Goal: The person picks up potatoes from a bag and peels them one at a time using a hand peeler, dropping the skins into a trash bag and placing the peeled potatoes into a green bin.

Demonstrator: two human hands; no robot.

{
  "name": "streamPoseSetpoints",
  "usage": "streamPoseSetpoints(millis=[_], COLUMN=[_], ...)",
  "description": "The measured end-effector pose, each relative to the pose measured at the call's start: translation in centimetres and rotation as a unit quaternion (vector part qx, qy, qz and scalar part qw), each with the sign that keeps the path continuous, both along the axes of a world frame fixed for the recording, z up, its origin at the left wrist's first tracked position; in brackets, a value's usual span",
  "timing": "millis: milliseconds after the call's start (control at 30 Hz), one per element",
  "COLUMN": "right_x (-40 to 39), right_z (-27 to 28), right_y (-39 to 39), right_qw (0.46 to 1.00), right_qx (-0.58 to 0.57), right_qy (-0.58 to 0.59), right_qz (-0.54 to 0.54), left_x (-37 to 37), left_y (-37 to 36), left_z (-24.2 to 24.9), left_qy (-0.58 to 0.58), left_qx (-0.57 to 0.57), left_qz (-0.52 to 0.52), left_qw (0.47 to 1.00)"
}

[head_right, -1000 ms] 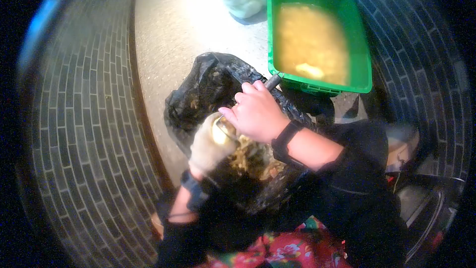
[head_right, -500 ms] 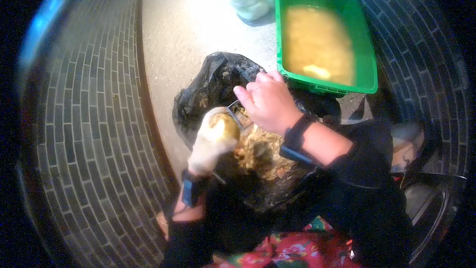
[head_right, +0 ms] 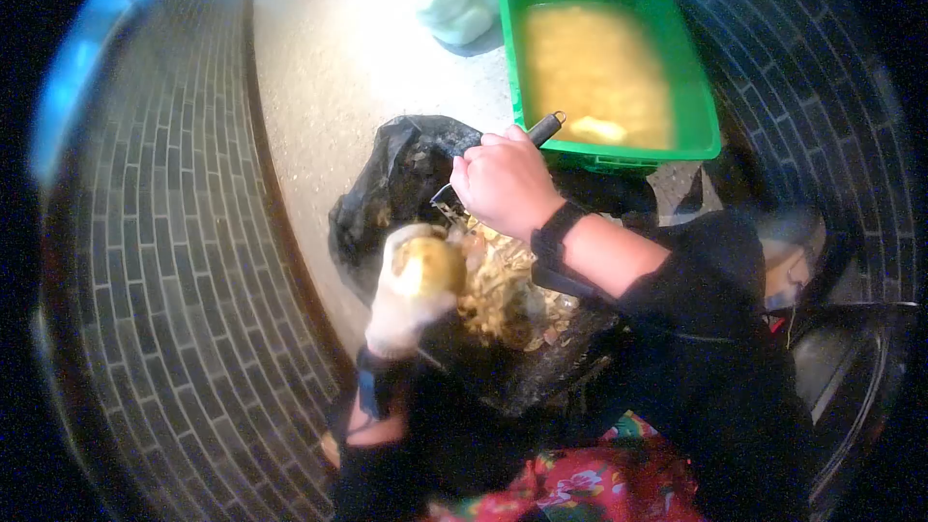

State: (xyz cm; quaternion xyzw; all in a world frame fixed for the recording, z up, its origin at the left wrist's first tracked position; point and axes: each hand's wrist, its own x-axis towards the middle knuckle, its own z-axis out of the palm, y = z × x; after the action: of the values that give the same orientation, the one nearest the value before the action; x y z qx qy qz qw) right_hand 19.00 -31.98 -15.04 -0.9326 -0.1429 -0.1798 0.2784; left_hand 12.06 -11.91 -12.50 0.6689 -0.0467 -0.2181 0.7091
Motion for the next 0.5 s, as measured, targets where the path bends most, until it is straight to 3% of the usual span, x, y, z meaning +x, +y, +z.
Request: streamPoseSetpoints(millis=[100,200,300,433,467,500], right_x=[-1.5,-2.5,-2.1,-1.3,-0.8,-0.2], right_z=[1.9,1.9,0.8,0.4,0.0,0.2], right_y=[0.9,1.7,2.1,1.5,0.8,0.2], right_qw=[0.998,0.988,0.984,0.994,0.994,0.997], right_qx=[0.053,0.070,0.084,0.059,-0.073,-0.076], right_qy=[-0.030,-0.105,-0.117,-0.062,-0.067,-0.003], right_qz=[0.024,0.084,0.101,0.067,0.036,0.022], left_x=[0.2,1.1,0.2,0.1,-0.3,-0.5], left_y=[0.6,-0.3,-0.3,-0.1,-0.2,-0.3], left_z=[-1.5,-3.1,-2.5,-1.9,-1.3,-0.8], left_qy=[0.029,-0.064,-0.003,-0.015,-0.013,-0.011], left_qx=[0.060,0.273,0.204,0.162,0.087,0.012], left_qz=[0.052,0.022,0.033,0.031,0.031,0.028], left_qw=[0.996,0.960,0.978,0.986,0.996,0.999])
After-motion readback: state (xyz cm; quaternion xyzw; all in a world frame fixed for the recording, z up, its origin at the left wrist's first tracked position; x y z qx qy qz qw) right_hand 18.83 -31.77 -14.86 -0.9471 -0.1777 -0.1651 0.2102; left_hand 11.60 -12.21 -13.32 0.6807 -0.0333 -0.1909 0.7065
